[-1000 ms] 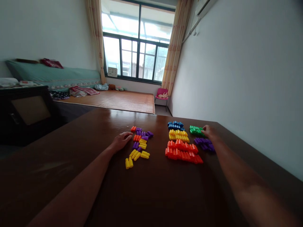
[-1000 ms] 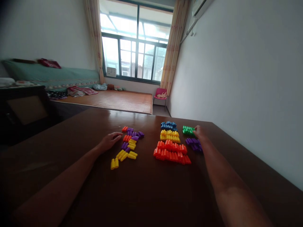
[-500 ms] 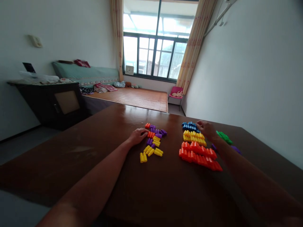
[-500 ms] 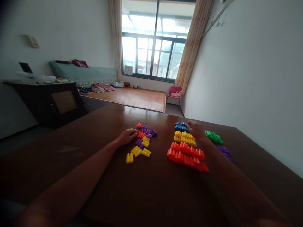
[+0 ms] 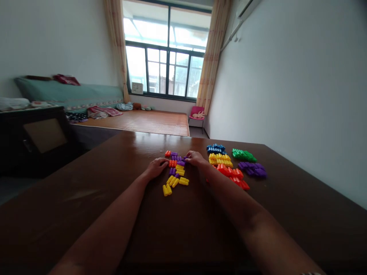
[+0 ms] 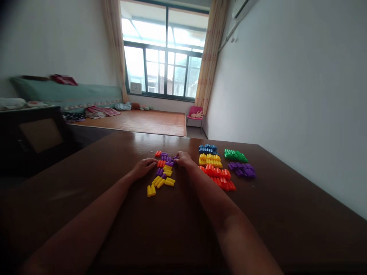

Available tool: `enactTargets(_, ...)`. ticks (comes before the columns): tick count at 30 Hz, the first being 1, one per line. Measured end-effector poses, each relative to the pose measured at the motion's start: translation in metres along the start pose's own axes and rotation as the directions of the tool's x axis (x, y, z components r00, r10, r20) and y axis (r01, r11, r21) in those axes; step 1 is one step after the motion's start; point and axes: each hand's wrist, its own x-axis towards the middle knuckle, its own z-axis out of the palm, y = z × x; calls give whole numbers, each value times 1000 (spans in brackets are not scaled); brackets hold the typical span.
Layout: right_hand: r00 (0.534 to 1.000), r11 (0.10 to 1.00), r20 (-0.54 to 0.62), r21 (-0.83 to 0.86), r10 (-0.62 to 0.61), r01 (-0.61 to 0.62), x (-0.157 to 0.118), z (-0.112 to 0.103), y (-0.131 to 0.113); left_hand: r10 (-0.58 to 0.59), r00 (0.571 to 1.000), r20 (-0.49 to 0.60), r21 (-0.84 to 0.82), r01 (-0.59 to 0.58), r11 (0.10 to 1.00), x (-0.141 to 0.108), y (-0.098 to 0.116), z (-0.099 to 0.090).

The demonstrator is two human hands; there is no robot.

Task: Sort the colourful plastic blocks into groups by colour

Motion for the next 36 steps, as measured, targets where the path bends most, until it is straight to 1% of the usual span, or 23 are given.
enactTargets(2,998,998,-64,68,-3,8,-9,-12,4,0,1000,4,0,0,1000,2,-4,1)
enactTargets(4,982,984,-183,165,-35,66,-23,-29,16,4,1000,14,3,-4,1000,3,-5,0)
enactTargets(6,947,964,-319,237,-38,119,-41,-49,42,4,1000,22,11,-5,1000,3,-2,-1)
enactTargets(7,928,960,-372,255,-11,114,-53,-59,60,4,1000,26,15,-4,1000,2,0,-2)
enactTargets(9,890,959,-444,284,109,24,-80,-79,102,5,1000,28,25,-5,1000,1,5,-4)
enactTargets(11,821,943,-494,295,286,-151,-112,-96,146,8,1000,29,39,-9,999,0,7,-5)
enactTargets(12,784,930,-507,272,357,-248,-128,-102,166,11,999,30,46,-13,999,0,8,-5)
enactTargets(13,751,911,-517,249,411,-328,-142,-106,183,14,999,30,54,-16,998,0,7,-5)
enactTargets(14,727,894,-521,237,448,-381,-156,-108,197,16,999,28,60,-18,998,1,6,-5)
enactTargets(16,700,867,-517,224,492,-444,-175,-109,215,17,999,28,66,-19,998,1,4,-4)
enactTargets(18,691,851,-504,227,519,-474,-182,-105,223,10,999,37,63,-13,998,2,1,-4)
enactTargets(20,687,834,-484,210,542,-510,-181,-99,227,7,999,48,53,-9,999,1,0,-5)
enactTargets(24,678,777,-444,73,586,-625,-169,-90,232,15,999,47,41,-17,999,0,1,-6)
enactTargets(26,674,760,-442,26,592,-650,-167,-87,234,14,999,43,35,-16,999,0,1,-6)
enactTargets(29,658,757,-475,27,585,-653,-168,-86,234,14,999,39,25,-15,1000,1,0,-5)
enactTargets(32,618,765,-548,65,564,-641,-170,-87,231,2,999,37,26,-3,1000,0,2,-5)
enactTargets(33,611,779,-577,71,542,-623,-169,-88,228,-3,999,33,25,2,1000,-1,4,-4)
enactTargets(34,611,798,-606,67,509,-599,-167,-88,226,-7,1000,25,21,7,1000,-2,6,-4)
enactTargets(36,627,852,-659,41,415,-521,-161,-87,217,-10,1000,7,9,9,1000,-4,9,-4)
